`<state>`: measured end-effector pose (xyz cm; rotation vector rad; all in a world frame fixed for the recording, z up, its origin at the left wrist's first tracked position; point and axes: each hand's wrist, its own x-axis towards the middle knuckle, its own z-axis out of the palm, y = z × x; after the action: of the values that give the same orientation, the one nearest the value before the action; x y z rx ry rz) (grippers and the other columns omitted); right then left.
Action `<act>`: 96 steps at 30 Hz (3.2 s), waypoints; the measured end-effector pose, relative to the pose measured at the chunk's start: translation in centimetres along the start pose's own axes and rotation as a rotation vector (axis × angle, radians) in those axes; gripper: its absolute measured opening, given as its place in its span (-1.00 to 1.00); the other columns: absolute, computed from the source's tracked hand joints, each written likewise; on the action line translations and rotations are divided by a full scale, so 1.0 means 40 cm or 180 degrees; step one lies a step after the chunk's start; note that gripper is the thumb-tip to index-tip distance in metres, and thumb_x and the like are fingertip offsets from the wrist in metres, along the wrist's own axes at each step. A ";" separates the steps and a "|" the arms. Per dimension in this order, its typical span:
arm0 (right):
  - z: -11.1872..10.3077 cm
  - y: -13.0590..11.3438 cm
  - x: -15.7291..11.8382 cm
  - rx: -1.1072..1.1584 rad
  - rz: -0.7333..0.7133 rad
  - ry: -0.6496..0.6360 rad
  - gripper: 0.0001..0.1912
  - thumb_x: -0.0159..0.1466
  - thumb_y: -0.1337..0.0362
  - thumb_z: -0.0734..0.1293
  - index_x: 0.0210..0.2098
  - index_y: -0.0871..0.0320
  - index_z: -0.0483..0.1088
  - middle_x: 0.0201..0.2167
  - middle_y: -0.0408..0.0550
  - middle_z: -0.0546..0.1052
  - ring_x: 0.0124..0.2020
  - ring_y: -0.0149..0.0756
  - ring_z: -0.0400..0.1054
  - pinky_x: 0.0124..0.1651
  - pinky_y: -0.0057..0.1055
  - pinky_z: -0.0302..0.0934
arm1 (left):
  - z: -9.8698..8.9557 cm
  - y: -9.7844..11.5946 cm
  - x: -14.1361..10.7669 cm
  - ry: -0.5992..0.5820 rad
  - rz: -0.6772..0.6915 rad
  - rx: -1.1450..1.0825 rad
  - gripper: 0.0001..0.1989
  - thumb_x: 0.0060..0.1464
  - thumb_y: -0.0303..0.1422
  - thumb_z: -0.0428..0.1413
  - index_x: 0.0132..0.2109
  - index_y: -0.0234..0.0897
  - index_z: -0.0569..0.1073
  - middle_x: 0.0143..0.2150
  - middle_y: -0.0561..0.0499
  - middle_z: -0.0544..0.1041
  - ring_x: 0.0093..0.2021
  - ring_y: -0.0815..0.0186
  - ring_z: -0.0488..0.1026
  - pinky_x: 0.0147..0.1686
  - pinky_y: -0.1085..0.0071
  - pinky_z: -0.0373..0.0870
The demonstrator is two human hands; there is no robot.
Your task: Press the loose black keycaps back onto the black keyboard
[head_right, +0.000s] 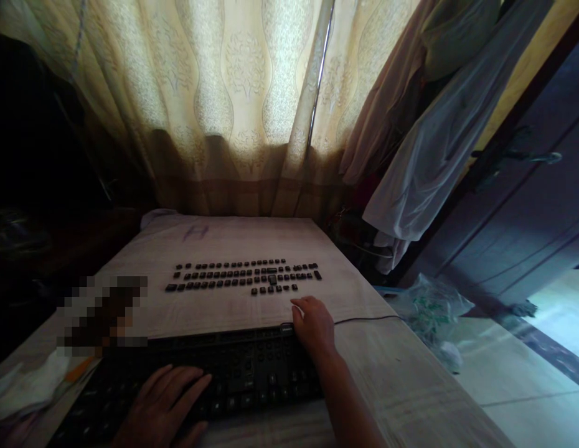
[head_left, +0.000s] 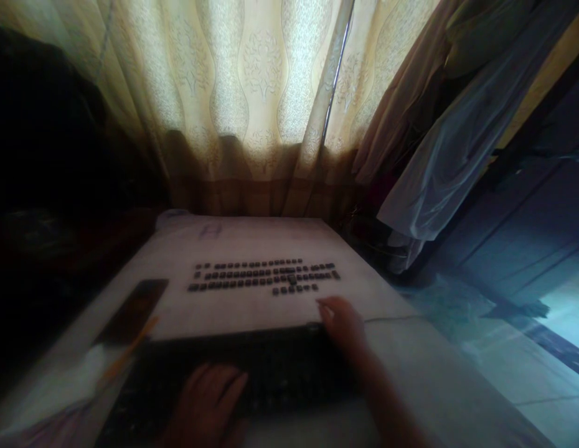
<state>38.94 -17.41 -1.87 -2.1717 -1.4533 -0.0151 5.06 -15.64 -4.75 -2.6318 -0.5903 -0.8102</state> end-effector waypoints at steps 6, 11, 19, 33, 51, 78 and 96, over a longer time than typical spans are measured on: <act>0.043 -0.126 0.097 -0.0484 -0.0800 -0.0452 -0.72 0.29 0.37 0.31 -0.08 0.05 0.59 -0.07 0.05 0.57 0.00 -0.14 0.39 0.06 -0.29 0.21 | 0.011 0.030 0.034 0.0245 -0.0213 -0.0367 -0.73 0.27 -0.27 0.02 0.03 -0.21 0.48 -0.07 -0.01 0.61 -0.06 0.22 0.52 0.12 0.23 0.30; 0.095 -0.160 0.134 -0.0787 -0.1047 -0.0663 -0.74 0.31 0.36 0.30 -0.09 0.07 0.58 -0.01 0.07 0.54 0.03 -0.12 0.33 0.05 -0.26 0.16 | -0.002 0.039 0.036 0.0359 -0.0135 -0.0655 -0.80 0.32 -0.32 0.00 -0.04 -0.19 0.50 -0.14 0.03 0.63 -0.11 0.27 0.54 0.12 0.30 0.28; 0.121 -0.179 0.152 -0.1041 -0.1136 -0.0746 -0.76 0.34 0.27 0.30 -0.07 0.09 0.56 0.10 0.08 0.48 0.12 -0.07 0.27 0.13 -0.19 0.07 | 0.032 0.067 0.030 0.0821 -0.0521 -0.1214 -0.73 0.33 -0.40 -0.07 -0.27 -0.17 0.49 -0.39 0.08 0.53 -0.29 0.31 0.47 0.11 0.25 0.25; 0.126 -0.204 0.162 -0.1042 -0.1184 -0.0839 -0.79 0.33 0.36 0.29 -0.17 0.21 0.58 0.01 0.17 0.52 0.06 -0.04 0.28 0.10 -0.18 0.10 | -0.010 0.049 0.040 0.0413 -0.0693 -0.1346 -0.71 0.34 -0.41 -0.06 -0.29 -0.18 0.51 -0.40 0.07 0.54 -0.30 0.28 0.42 0.08 0.20 0.22; 0.040 -0.238 -0.180 0.0820 -0.1205 -0.1562 -0.80 0.26 0.40 0.36 -0.15 0.10 0.55 -0.25 -0.05 0.62 -0.20 -0.21 0.51 -0.09 -0.31 0.34 | -0.048 0.039 0.053 0.0052 -0.0614 -0.1164 -0.71 0.37 -0.42 -0.09 -0.18 -0.27 0.54 -0.25 -0.04 0.58 -0.25 0.21 0.49 -0.10 0.16 0.45; 0.068 -0.234 -0.187 0.0937 -0.1254 -0.1556 -0.76 0.27 0.41 0.34 -0.15 0.05 0.60 -0.30 -0.07 0.62 -0.26 -0.24 0.50 -0.16 -0.34 0.34 | -0.021 0.037 0.026 -0.0349 -0.0628 -0.0839 -0.73 0.31 -0.38 0.00 0.06 -0.23 0.52 -0.09 -0.07 0.58 -0.10 0.16 0.49 0.07 0.06 0.39; 0.076 -0.236 -0.191 0.0598 -0.1342 -0.1530 -0.77 0.29 0.40 0.32 -0.19 0.03 0.61 -0.34 -0.06 0.57 -0.33 -0.26 0.45 -0.26 -0.36 0.30 | -0.003 0.061 0.017 -0.0293 -0.0828 -0.0759 -0.73 0.35 -0.30 -0.01 0.03 -0.22 0.54 -0.08 -0.04 0.59 -0.07 0.17 0.48 0.15 0.07 0.23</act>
<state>26.71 -19.97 -2.79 -1.7515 -2.0637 0.5037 6.66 -17.62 -4.69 -2.8593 -0.9290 -0.8854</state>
